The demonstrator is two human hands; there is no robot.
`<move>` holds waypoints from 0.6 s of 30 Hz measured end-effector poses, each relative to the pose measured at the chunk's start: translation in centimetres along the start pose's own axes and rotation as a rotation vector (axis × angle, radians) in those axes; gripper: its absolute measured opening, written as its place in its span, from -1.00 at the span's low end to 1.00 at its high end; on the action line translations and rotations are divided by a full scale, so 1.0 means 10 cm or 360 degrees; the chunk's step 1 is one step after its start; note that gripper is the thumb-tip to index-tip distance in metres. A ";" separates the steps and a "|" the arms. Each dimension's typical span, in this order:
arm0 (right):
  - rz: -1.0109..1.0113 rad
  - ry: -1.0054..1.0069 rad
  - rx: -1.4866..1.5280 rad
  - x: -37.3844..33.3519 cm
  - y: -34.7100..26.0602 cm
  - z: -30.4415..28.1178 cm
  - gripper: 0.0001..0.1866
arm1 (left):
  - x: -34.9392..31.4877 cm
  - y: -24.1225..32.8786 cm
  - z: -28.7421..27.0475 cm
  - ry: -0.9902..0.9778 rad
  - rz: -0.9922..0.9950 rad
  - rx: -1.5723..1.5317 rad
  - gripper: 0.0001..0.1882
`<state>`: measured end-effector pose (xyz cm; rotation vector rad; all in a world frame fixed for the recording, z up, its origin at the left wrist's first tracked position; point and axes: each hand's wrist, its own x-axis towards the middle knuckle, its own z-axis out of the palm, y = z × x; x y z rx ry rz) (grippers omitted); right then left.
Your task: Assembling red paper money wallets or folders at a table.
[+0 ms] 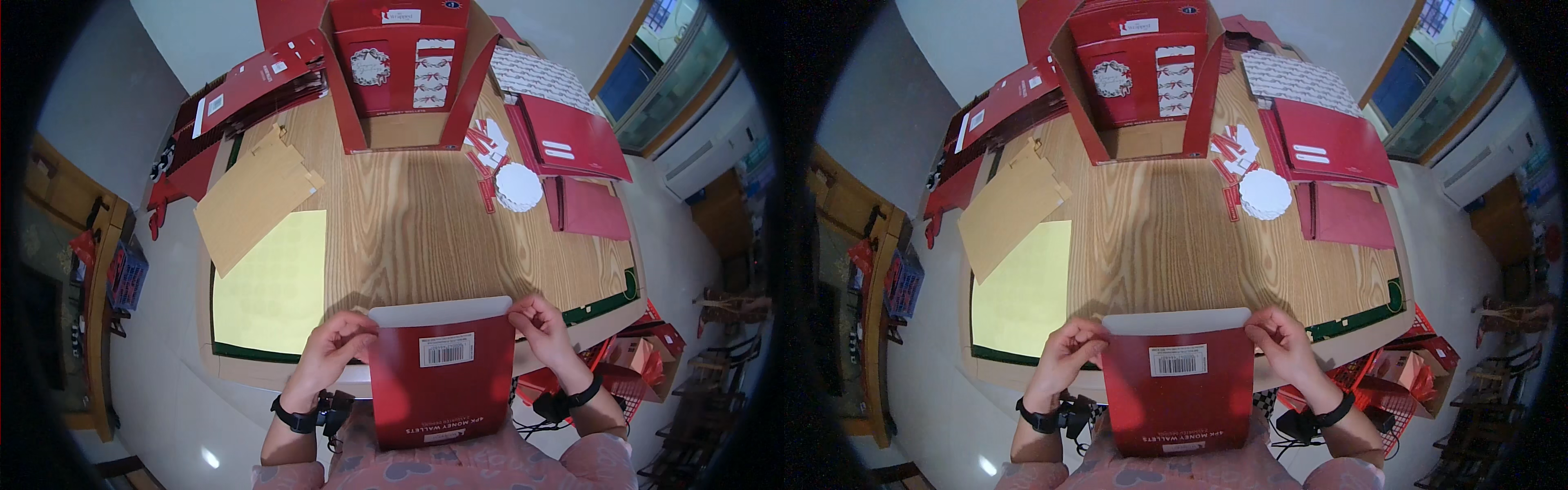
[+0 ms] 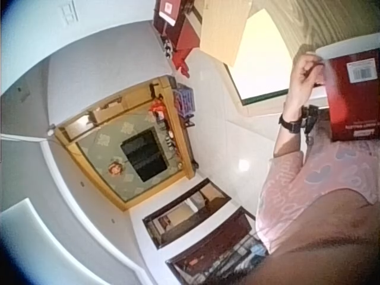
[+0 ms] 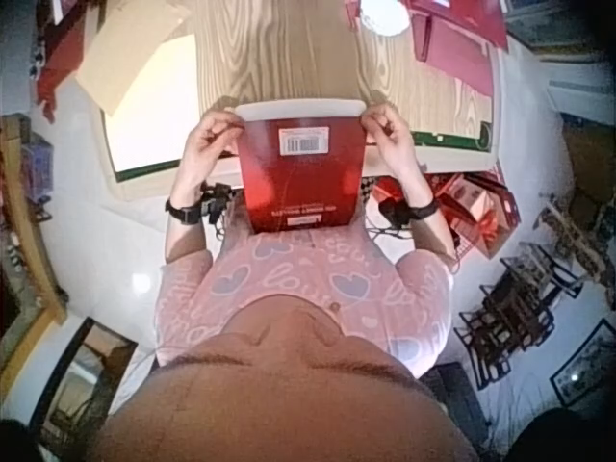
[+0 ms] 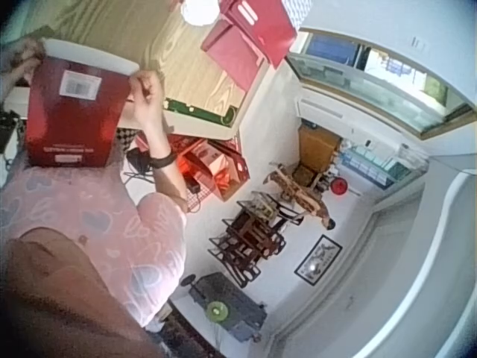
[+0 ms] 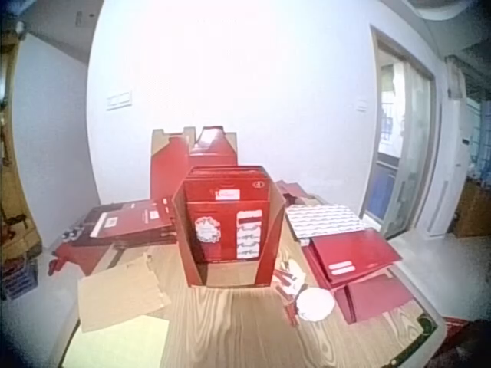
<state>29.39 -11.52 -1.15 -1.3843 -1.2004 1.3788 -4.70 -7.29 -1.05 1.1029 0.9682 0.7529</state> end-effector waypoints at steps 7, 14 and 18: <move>-0.0206 0.0022 -0.0139 0.13 -0.12 0.03 -0.84 | 0.16 -0.02 -0.01 0.0202 0.0161 0.0089 -0.74; -0.0307 -0.0027 -0.0789 0.19 -0.29 0.01 -0.78 | 0.22 0.08 0.01 0.0205 0.0108 -0.0086 -0.77; -0.0856 -0.0035 -0.1208 0.28 -0.41 0.07 -0.75 | 0.23 0.07 0.05 0.0201 0.0035 0.0064 -0.83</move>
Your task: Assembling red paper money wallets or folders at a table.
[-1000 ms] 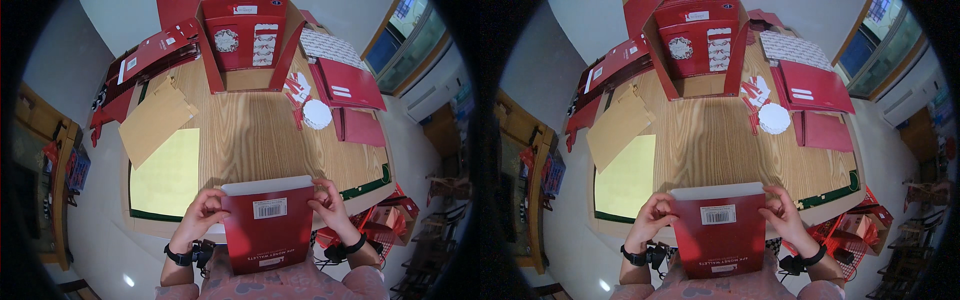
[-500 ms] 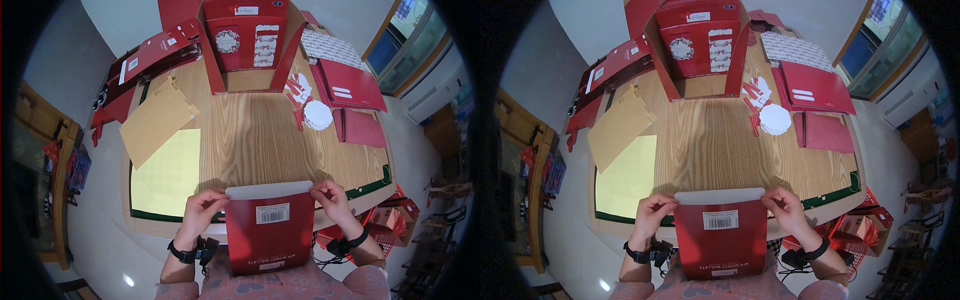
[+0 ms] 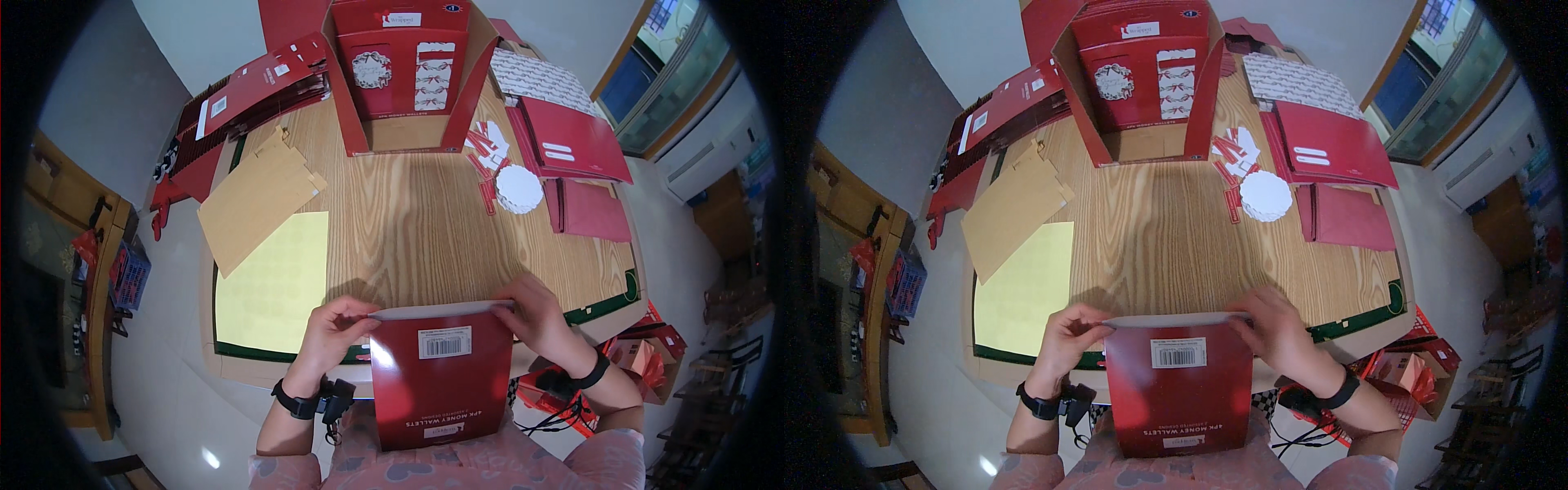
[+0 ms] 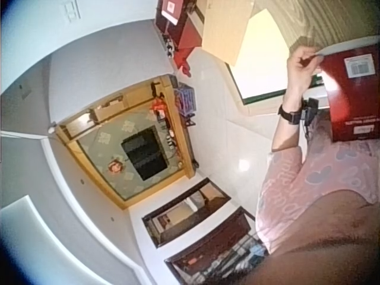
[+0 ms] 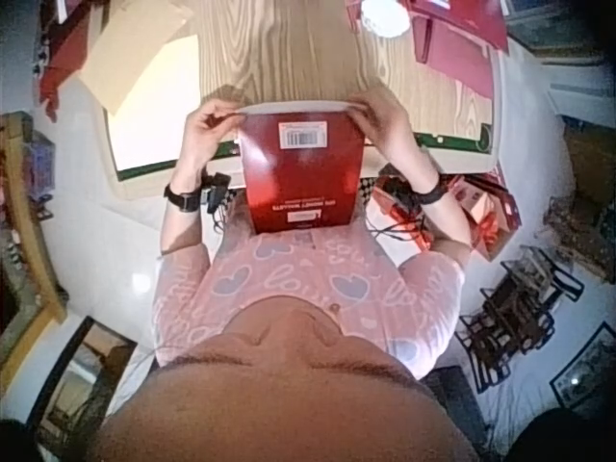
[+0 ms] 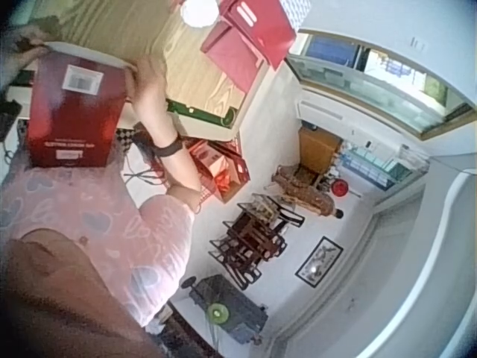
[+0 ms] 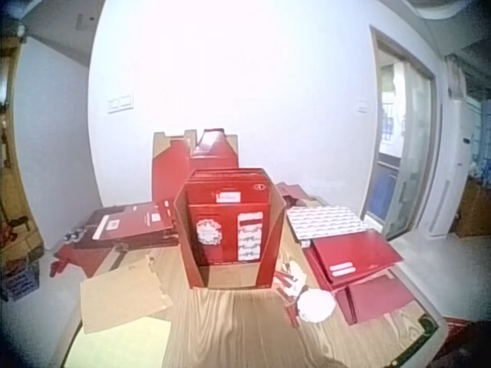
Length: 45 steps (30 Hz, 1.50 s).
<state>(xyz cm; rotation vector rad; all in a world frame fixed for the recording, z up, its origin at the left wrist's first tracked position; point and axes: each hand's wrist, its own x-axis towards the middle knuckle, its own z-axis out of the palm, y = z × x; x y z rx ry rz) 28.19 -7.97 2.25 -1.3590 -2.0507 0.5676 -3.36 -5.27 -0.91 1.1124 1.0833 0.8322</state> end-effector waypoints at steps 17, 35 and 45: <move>-0.0525 -0.0109 -0.0580 0.24 -0.05 0.18 -0.82 | 0.17 0.41 0.26 -0.0175 0.0942 0.1678 -0.86; -0.0068 -0.0347 -0.0114 0.23 -0.12 0.15 -0.87 | 0.23 0.36 0.47 -0.0349 0.1131 0.2111 -0.82; -0.0009 -0.0747 -0.0403 0.21 -0.18 0.01 -0.65 | 0.15 0.50 0.51 -0.0414 0.0535 0.1860 -0.84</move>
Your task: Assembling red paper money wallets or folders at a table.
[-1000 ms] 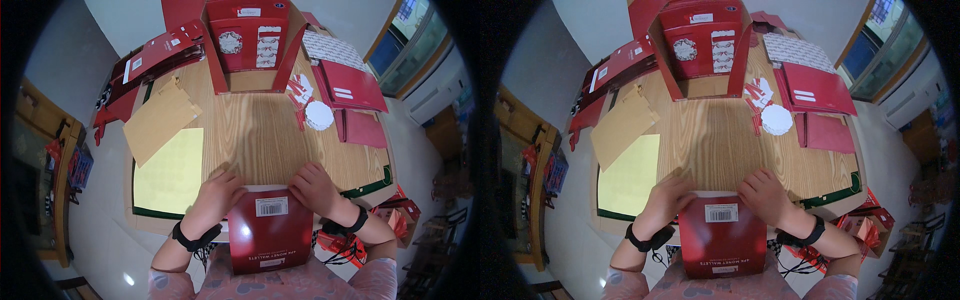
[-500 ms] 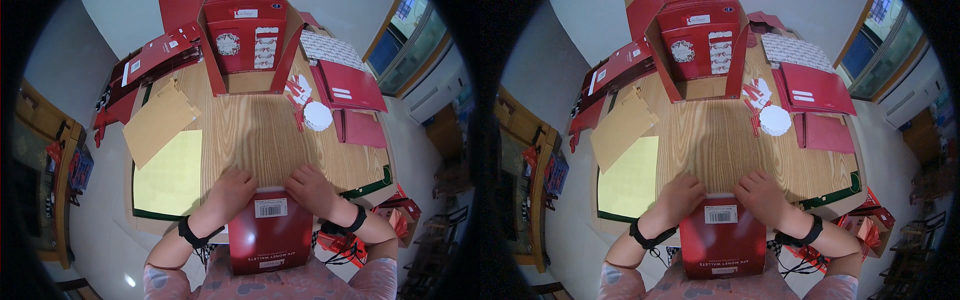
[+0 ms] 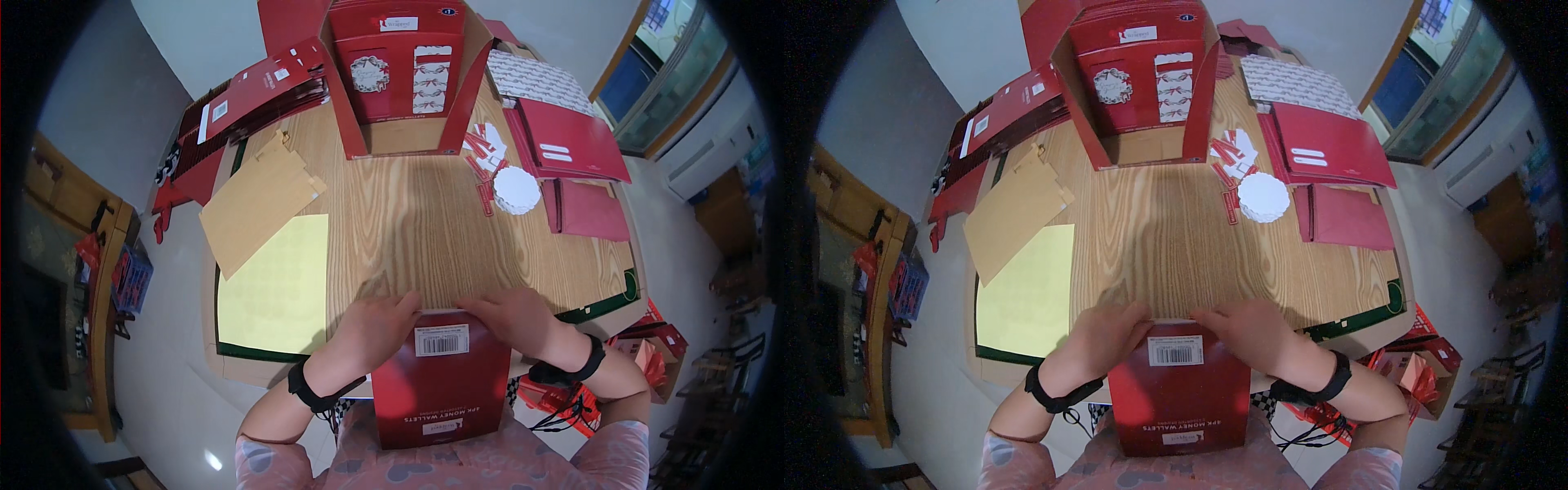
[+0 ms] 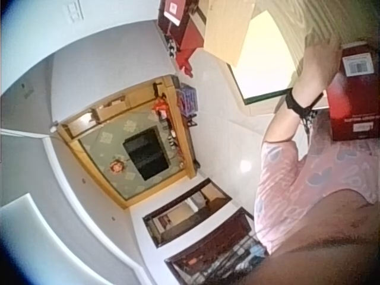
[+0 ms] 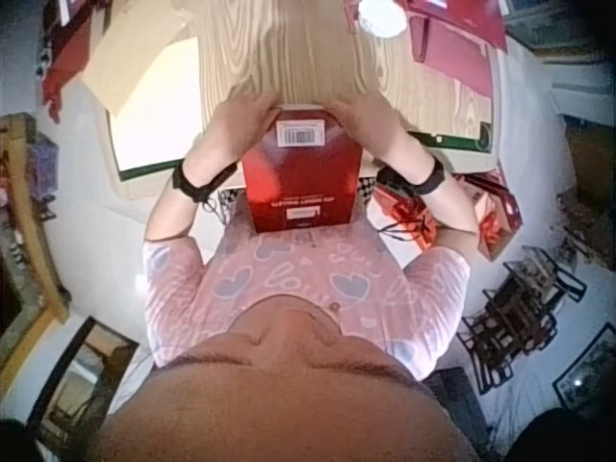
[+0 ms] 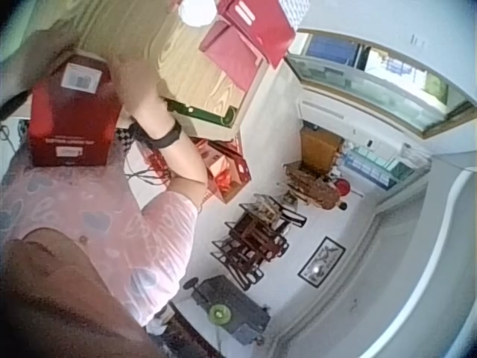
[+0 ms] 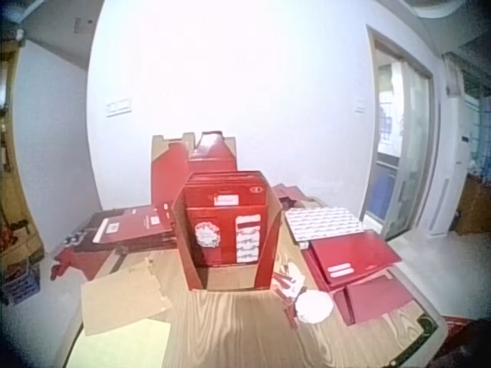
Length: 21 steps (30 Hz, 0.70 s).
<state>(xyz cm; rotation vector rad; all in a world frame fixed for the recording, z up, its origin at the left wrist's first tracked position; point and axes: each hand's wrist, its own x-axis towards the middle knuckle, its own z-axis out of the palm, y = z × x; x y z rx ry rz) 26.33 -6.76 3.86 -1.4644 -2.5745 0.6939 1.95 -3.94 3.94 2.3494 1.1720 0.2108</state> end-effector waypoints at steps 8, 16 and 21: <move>-0.0132 0.0277 0.0099 -0.04 -0.04 0.06 -0.67 | -0.01 -0.01 0.06 -0.0007 0.0145 -0.0067 -0.72; 0.0419 -0.0514 0.1084 0.16 0.28 -0.17 -0.63 | 0.03 0.04 -0.03 -0.0159 0.0060 -0.0261 -0.71; 0.0453 -0.0905 0.0781 0.25 0.08 -0.34 -0.65 | -0.02 -0.01 -0.07 -0.0136 0.0098 -0.0213 -0.67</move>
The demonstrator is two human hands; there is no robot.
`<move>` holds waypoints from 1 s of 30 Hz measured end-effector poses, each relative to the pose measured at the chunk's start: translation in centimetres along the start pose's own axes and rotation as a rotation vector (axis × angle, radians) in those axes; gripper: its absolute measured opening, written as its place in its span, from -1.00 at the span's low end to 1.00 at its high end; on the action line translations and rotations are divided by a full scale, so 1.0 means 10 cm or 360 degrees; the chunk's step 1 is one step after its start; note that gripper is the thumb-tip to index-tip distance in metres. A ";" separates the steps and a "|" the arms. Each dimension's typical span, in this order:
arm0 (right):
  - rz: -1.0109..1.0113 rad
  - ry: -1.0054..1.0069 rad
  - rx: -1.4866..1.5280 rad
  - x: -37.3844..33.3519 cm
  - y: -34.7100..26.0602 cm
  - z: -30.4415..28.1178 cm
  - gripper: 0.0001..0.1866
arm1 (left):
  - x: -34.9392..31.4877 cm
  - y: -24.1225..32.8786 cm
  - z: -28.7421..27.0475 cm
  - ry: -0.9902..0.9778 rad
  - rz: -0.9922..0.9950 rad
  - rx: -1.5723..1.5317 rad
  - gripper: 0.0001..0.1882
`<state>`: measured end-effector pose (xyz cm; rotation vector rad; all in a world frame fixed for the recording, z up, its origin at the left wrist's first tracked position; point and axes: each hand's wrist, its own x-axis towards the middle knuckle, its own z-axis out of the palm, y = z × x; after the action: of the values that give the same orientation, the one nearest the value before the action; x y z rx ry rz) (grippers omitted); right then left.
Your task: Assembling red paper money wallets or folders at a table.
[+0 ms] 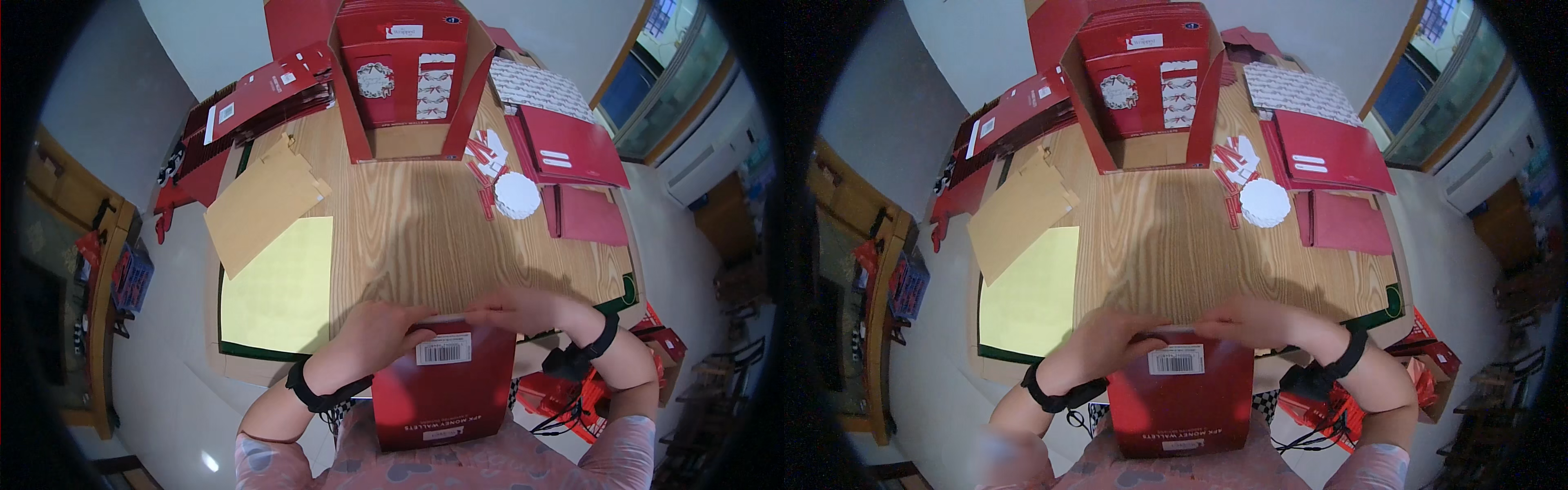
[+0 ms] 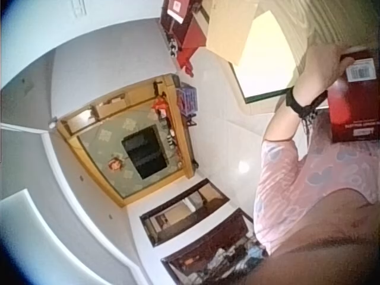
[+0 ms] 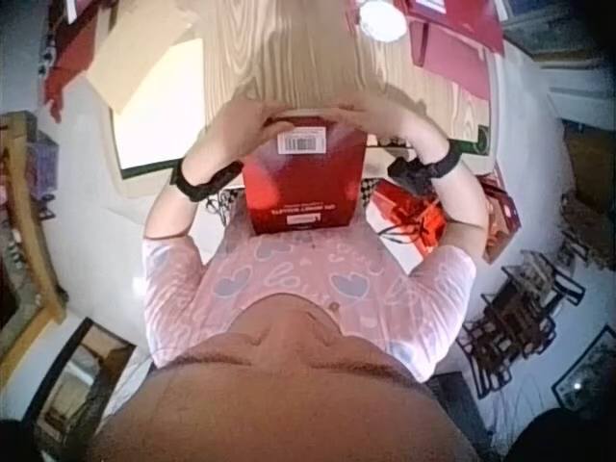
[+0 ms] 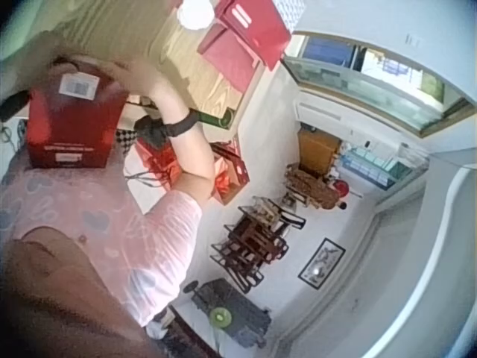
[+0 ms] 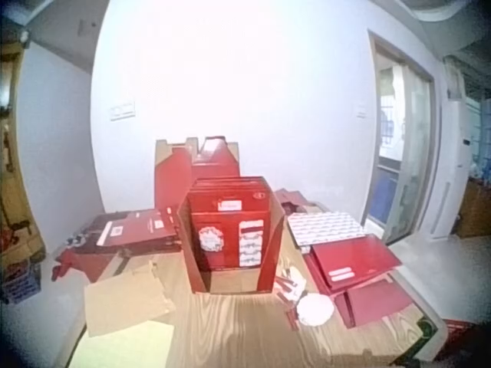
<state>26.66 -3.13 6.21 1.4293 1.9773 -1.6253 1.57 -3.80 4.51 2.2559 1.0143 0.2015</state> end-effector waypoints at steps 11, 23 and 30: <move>-0.0408 0.0410 -0.0065 -0.02 0.02 0.26 -0.56 | 0.02 -0.02 -0.03 -0.0084 -0.0150 0.0112 -0.49; -0.0138 -0.0076 0.0378 0.01 0.04 0.05 -0.55 | 0.01 -0.02 -0.12 -0.0087 -0.0189 -0.0143 -0.54; -0.0196 -0.0059 0.0359 -0.04 0.05 0.03 -0.58 | 0.04 -0.18 -0.38 -0.0411 -0.0298 -0.0733 -0.57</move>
<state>27.11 -3.63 6.00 1.3620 1.9481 -1.9680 -0.74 -0.76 6.27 1.7109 0.9234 0.0524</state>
